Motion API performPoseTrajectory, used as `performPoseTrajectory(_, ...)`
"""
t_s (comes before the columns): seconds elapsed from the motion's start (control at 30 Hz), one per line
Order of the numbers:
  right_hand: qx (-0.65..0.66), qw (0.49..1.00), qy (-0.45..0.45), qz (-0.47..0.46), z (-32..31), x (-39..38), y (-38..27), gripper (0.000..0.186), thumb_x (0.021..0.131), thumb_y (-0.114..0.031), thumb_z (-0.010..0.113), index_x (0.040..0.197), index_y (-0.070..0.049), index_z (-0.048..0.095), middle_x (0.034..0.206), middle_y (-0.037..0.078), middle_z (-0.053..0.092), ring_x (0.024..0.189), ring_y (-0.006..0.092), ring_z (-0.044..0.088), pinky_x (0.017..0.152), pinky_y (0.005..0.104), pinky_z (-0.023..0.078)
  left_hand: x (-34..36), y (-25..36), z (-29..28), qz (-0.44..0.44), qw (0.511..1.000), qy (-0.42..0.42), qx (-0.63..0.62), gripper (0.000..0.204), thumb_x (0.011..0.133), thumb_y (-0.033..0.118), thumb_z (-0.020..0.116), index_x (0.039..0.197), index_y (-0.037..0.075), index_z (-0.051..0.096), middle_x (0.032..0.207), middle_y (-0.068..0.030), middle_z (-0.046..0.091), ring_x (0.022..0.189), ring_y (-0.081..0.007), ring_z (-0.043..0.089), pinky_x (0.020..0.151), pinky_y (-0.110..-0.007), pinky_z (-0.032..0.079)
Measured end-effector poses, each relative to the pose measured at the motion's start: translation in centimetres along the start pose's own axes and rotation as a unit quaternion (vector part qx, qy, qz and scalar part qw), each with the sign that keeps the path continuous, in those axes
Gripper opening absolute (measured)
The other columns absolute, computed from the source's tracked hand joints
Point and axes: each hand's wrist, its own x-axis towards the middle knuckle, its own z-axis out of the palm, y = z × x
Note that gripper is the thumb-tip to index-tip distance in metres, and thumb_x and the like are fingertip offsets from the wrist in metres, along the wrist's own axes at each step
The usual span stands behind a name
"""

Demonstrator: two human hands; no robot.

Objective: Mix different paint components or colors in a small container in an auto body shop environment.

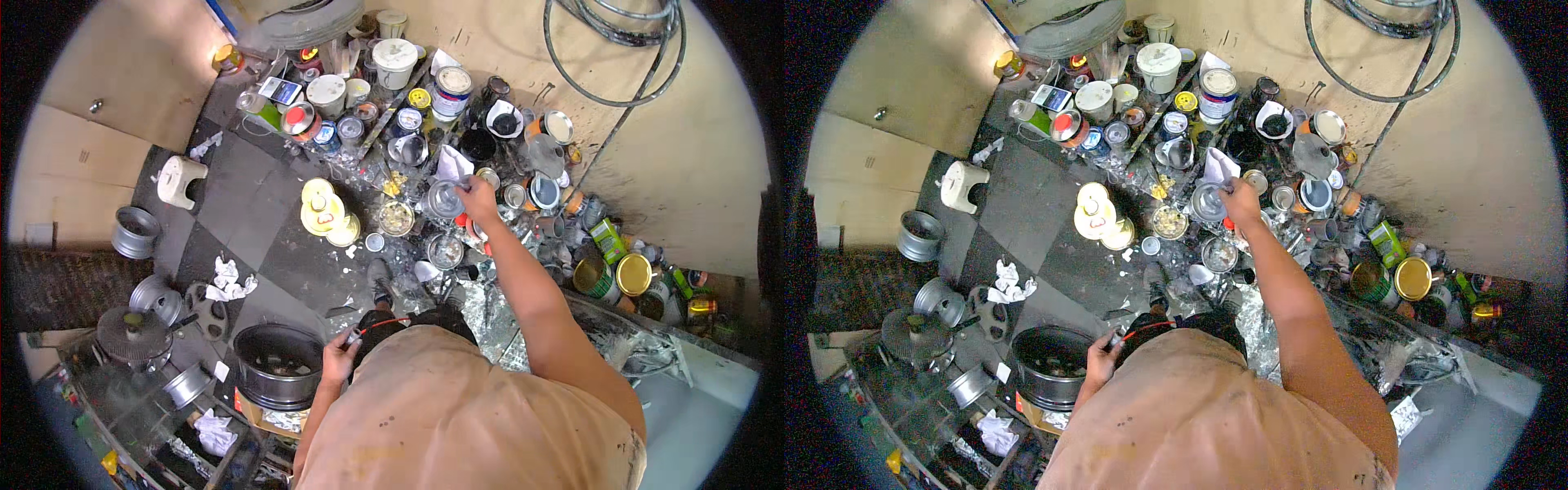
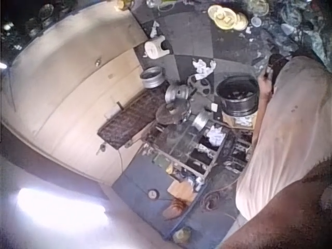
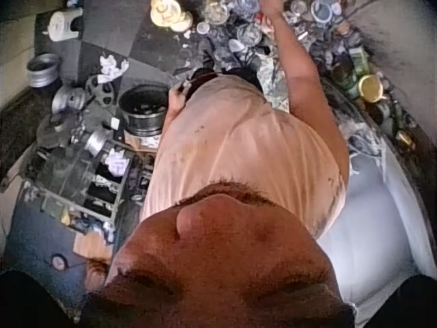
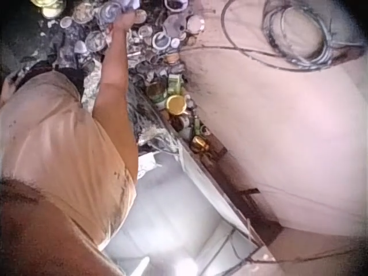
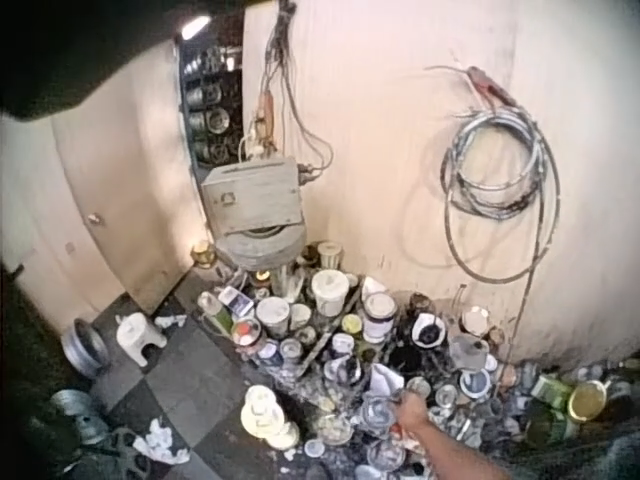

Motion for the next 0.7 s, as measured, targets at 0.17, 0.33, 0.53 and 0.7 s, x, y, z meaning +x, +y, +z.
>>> performPoseTrajectory(0.17,-0.124,0.976,-0.124,-0.128,1.1,0.4,-2.6,0.03,0.087,-0.029,0.068,0.096,-0.001,0.069,0.093,0.021,0.068,0.086,0.0398,0.065,0.08,0.0464,0.051,2.8,-2.0,-4.1,0.005,0.998,-0.045,0.039,0.039,0.087,0.003,0.07,0.125,0.002,0.065,0.109,-0.0115,0.072,0.096,-0.0143,0.064,0.089,-0.029,0.049)
performPoseTrajectory(0.33,-0.129,0.97,-0.094,-0.184,0.3,0.1,-4.3,0.021,0.092,-0.023,0.061,0.101,-0.007,0.071,0.096,0.017,0.066,0.092,0.0374,0.064,0.082,0.0452,0.051,4.4,-0.9,-5.9,0.016,0.999,-0.034,0.026,0.039,0.087,0.003,0.07,0.125,0.0,0.064,0.11,-0.0127,0.071,0.098,-0.0147,0.064,0.089,-0.029,0.049)
performPoseTrajectory(0.53,-0.161,0.979,-0.077,-0.1,-0.4,-1.7,-3.2,0.023,0.094,-0.02,0.056,0.096,-0.001,0.069,0.094,0.021,0.065,0.093,0.0404,0.064,0.084,0.0489,0.05,4.8,-0.9,-6.8,0.044,0.998,-0.037,0.019,0.038,0.087,0.003,0.069,0.125,-0.001,0.064,0.11,-0.0114,0.071,0.096,-0.0139,0.064,0.088,-0.028,0.049)
performPoseTrajectory(0.7,-0.133,0.985,-0.101,-0.044,1.5,-2.3,-1.9,0.027,0.094,-0.023,0.055,0.094,0.002,0.067,0.091,0.027,0.065,0.089,0.0442,0.063,0.083,0.0519,0.049,5.4,-2.5,-7.3,0.025,0.996,-0.054,0.064,0.039,0.087,0.005,0.07,0.125,-0.002,0.064,0.11,-0.0126,0.071,0.097,-0.0142,0.064,0.089,-0.029,0.049)
